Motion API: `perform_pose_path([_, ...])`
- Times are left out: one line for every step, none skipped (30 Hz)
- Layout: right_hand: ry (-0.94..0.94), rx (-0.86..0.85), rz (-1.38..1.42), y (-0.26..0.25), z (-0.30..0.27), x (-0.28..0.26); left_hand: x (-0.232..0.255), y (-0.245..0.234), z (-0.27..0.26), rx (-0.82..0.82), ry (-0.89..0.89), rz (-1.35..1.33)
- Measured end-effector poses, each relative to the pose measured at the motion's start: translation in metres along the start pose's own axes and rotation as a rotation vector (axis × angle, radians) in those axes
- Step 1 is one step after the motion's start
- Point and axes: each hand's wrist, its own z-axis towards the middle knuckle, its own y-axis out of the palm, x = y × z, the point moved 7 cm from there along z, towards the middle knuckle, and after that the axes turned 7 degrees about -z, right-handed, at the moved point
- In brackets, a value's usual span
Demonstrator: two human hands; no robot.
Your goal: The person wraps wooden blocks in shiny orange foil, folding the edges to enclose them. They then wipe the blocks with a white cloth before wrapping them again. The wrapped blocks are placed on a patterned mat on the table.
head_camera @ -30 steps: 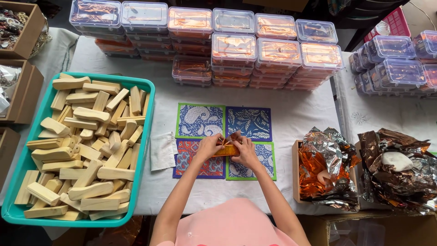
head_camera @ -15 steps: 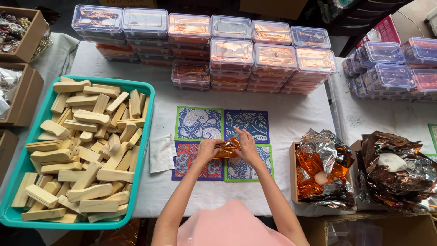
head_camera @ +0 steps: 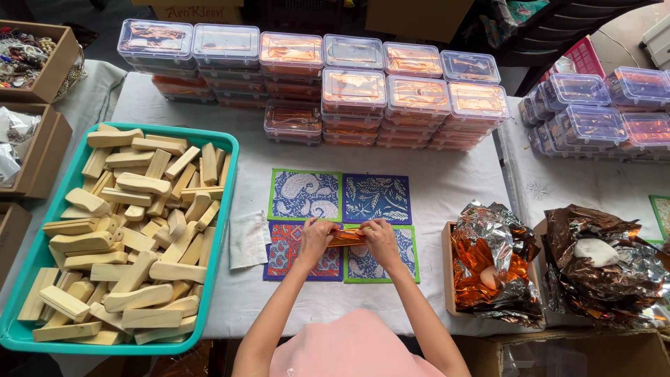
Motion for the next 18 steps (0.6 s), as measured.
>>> perform_pose_path([0.002, -0.001, 0.000, 0.000, -0.003, -0.002, 0.000, 0.004, -0.008, -0.002, 0.000, -0.001])
perform_pose_path([0.006, 0.017, 0.011, -0.002, -0.005, -0.004, 0.004, 0.006, -0.016, 0.024, 0.070, 0.097])
perform_pose_path([0.008, 0.037, 0.021, -0.004, -0.005, -0.005, 0.009, 0.008, -0.022, 0.054, 0.142, 0.196])
perform_pose_path([0.009, 0.040, 0.019, -0.003, -0.005, -0.003, 0.012, 0.008, -0.023, 0.055, 0.145, 0.196])
perform_pose_path([0.020, 0.058, 0.033, -0.002, -0.006, -0.003, 0.017, 0.008, -0.027, 0.058, 0.186, 0.255])
perform_pose_path([0.032, 0.076, 0.047, -0.001, -0.007, -0.002, 0.022, 0.008, -0.031, 0.061, 0.227, 0.313])
perform_pose_path([0.030, 0.075, 0.049, -0.001, -0.007, -0.002, 0.025, 0.003, -0.033, 0.061, 0.225, 0.315])
perform_pose_path([0.036, 0.082, 0.066, -0.001, -0.007, -0.001, 0.030, -0.001, -0.035, 0.063, 0.255, 0.338])
perform_pose_path([0.043, 0.088, 0.083, -0.002, -0.008, 0.000, 0.036, -0.005, -0.038, 0.063, 0.285, 0.359])
perform_pose_path([0.043, 0.086, 0.084, -0.003, -0.009, -0.002, 0.033, -0.002, -0.042, 0.062, 0.283, 0.359])
perform_pose_path([0.040, 0.082, 0.082, -0.005, -0.008, -0.003, 0.031, 0.001, -0.043, 0.072, 0.307, 0.393])
perform_pose_path([0.037, 0.078, 0.080, -0.006, -0.008, -0.004, 0.030, 0.004, -0.045, 0.083, 0.330, 0.426])
perform_pose_path([0.038, 0.079, 0.079, -0.005, -0.009, -0.004, 0.028, 0.006, -0.046, 0.083, 0.332, 0.426])
perform_pose_path([0.053, 0.088, 0.087, -0.005, -0.010, -0.003, 0.026, 0.008, -0.046, 0.074, 0.311, 0.406])
perform_pose_path([0.065, 0.098, 0.095, -0.005, -0.010, -0.003, 0.022, 0.010, -0.046, 0.067, 0.289, 0.387])
perform_pose_path([0.062, 0.099, 0.094, -0.003, -0.012, -0.001, 0.024, 0.009, -0.045, 0.070, 0.289, 0.387])
perform_pose_path([0.095, 0.076, 0.117, 0.001, -0.013, 0.002, 0.023, 0.007, -0.044, 0.069, 0.260, 0.341])
perform_pose_path([0.128, 0.053, 0.139, 0.004, -0.013, 0.005, 0.022, 0.005, -0.042, 0.067, 0.231, 0.294])
